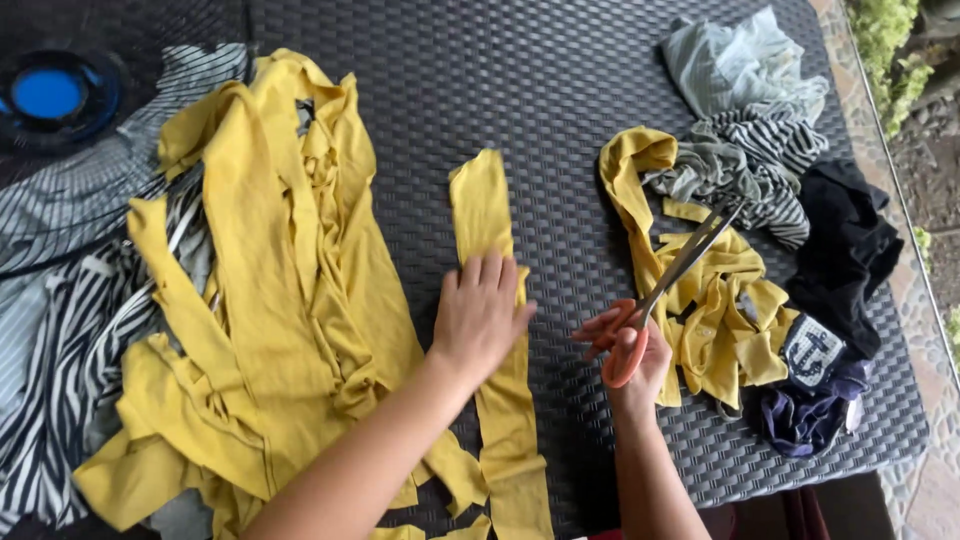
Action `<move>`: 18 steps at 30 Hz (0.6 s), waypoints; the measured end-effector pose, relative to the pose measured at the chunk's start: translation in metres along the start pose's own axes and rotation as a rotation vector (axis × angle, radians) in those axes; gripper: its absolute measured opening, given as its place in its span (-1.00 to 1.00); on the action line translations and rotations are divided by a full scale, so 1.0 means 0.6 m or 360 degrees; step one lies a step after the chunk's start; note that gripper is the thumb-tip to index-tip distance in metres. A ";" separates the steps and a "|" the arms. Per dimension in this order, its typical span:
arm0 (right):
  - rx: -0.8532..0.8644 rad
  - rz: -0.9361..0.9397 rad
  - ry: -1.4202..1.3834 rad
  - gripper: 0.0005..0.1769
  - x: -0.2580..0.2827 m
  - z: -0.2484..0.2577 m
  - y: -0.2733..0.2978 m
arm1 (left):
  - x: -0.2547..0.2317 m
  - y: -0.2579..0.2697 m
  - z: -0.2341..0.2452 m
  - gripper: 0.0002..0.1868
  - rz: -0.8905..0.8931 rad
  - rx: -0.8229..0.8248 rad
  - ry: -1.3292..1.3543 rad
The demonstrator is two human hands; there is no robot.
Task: Cutting yellow fabric into long, thin strips using scissors.
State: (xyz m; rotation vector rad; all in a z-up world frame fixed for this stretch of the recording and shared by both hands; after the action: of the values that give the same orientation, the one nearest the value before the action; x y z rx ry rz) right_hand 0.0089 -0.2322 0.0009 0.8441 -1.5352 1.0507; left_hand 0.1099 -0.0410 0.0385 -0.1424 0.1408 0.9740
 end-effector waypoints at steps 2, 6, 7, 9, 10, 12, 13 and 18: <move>-0.0057 0.0019 -0.0028 -0.29 -0.025 0.013 0.000 | -0.001 0.010 -0.013 -0.35 -0.0069 0.0066 0.0195; -0.0044 0.0062 -0.0133 -0.33 -0.034 0.004 -0.009 | 0.061 -0.022 0.035 -0.64 0.0413 0.0348 0.0528; -0.0046 0.0061 -0.0135 -0.33 -0.032 0.003 -0.007 | 0.087 -0.041 0.021 -0.64 0.0412 0.0350 0.0526; -0.0075 0.0003 -0.0118 -0.36 -0.029 0.004 -0.006 | 0.139 -0.082 0.006 -0.66 0.0222 -0.0820 0.0574; -0.0074 0.0009 -0.0122 -0.36 -0.030 0.005 -0.008 | 0.134 -0.091 0.016 -0.66 0.0219 -0.0826 0.0570; -0.0063 -0.0052 -0.0088 -0.36 -0.034 0.004 -0.005 | 0.128 -0.107 0.026 -0.45 0.0459 -0.0206 0.0579; -0.0075 -0.0046 -0.0088 -0.36 -0.034 0.005 -0.005 | 0.119 -0.111 0.024 -0.45 0.0446 -0.0205 0.0577; -0.0024 -0.0020 -0.0044 -0.36 -0.033 0.004 0.003 | 0.108 -0.112 -0.018 -0.74 0.0323 -0.0077 0.0289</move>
State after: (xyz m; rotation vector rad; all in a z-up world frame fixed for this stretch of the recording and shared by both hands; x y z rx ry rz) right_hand 0.0103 -0.2341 -0.0188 0.8603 -1.5570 1.0212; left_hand 0.2008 -0.0277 0.0202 -0.2654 0.3031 1.1667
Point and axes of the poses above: each hand's wrist, its own y-axis away from the middle knuckle, its own z-axis out of the back of the hand, x = y × z, the point moved 1 cm from there along -y, towards the middle knuckle, and after that the axes turned 2 degrees about x, right-handed, at the moved point
